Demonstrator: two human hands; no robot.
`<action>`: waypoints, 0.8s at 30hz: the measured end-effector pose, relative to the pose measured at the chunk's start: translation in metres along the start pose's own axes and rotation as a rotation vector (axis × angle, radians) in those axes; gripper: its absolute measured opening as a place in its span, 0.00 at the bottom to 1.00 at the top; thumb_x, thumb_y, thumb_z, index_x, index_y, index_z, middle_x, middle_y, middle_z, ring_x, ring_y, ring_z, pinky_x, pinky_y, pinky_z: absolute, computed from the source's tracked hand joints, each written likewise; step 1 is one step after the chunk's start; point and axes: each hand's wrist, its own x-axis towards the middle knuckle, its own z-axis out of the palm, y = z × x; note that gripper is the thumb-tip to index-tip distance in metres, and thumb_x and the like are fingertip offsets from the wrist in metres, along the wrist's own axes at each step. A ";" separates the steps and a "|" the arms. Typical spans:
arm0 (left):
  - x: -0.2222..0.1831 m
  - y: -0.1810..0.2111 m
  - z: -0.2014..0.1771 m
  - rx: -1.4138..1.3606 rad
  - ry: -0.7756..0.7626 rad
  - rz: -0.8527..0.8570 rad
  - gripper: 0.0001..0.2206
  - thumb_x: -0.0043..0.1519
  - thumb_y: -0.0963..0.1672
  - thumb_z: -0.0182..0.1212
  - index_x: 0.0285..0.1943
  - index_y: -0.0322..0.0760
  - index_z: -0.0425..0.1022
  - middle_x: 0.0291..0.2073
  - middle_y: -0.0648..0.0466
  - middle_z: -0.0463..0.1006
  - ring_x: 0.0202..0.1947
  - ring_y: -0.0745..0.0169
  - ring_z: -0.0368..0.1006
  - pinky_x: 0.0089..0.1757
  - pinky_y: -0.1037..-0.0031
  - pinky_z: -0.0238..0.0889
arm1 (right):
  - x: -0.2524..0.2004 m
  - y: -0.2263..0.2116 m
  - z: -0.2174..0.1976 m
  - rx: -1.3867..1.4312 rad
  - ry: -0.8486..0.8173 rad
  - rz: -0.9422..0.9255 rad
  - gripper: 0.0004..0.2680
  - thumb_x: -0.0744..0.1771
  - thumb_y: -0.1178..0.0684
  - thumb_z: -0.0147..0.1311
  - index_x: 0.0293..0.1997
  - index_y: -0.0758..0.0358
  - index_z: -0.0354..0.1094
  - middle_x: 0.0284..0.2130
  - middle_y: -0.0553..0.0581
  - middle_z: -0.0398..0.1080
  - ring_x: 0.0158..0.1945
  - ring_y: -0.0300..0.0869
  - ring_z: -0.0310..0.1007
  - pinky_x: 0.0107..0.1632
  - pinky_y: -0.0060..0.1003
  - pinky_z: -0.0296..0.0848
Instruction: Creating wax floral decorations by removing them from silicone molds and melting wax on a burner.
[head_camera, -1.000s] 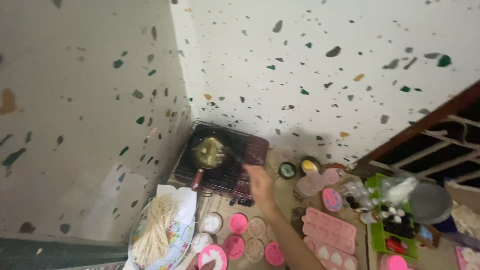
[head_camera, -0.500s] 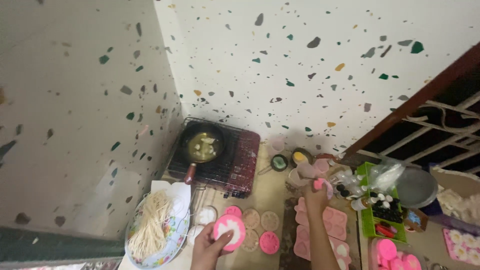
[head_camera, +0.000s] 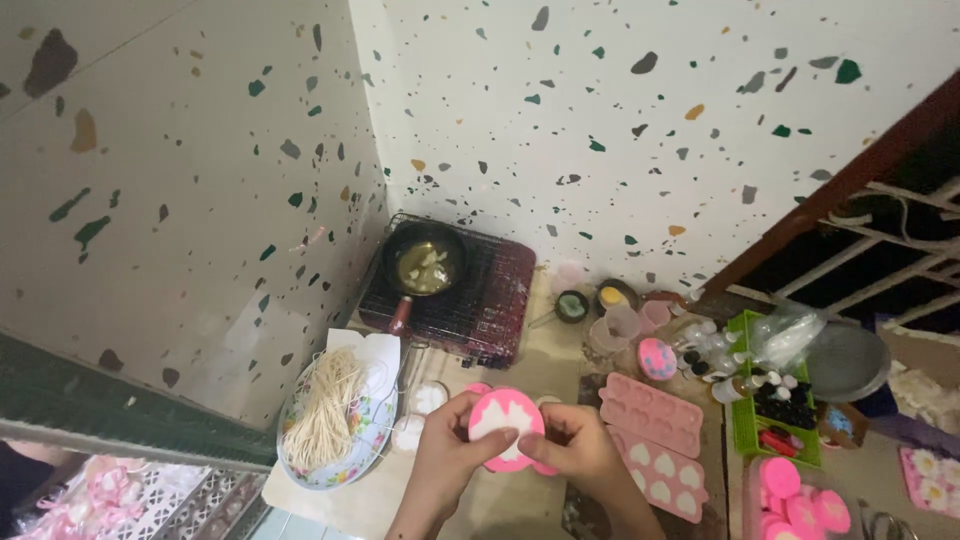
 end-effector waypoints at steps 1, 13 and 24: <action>-0.001 -0.001 0.001 0.025 -0.047 0.052 0.14 0.54 0.38 0.72 0.49 0.29 0.79 0.36 0.54 0.83 0.34 0.74 0.77 0.36 0.81 0.71 | -0.004 -0.009 0.002 0.030 -0.022 0.050 0.08 0.65 0.53 0.64 0.36 0.70 0.74 0.25 0.45 0.69 0.28 0.29 0.63 0.30 0.27 0.62; -0.014 0.036 0.032 -0.292 -0.344 -0.367 0.16 0.60 0.44 0.63 0.57 0.38 0.78 0.38 0.55 0.84 0.32 0.69 0.79 0.27 0.79 0.72 | -0.041 0.017 -0.021 0.321 0.088 0.056 0.09 0.64 0.53 0.62 0.40 0.70 0.74 0.23 0.50 0.71 0.22 0.33 0.64 0.24 0.28 0.60; 0.002 -0.002 0.092 -0.129 -0.197 -0.205 0.16 0.54 0.40 0.71 0.50 0.34 0.75 0.38 0.55 0.82 0.37 0.70 0.76 0.39 0.76 0.68 | -0.077 0.001 -0.055 -0.046 0.299 -0.131 0.08 0.63 0.59 0.66 0.42 0.68 0.76 0.31 0.47 0.75 0.32 0.30 0.71 0.34 0.27 0.70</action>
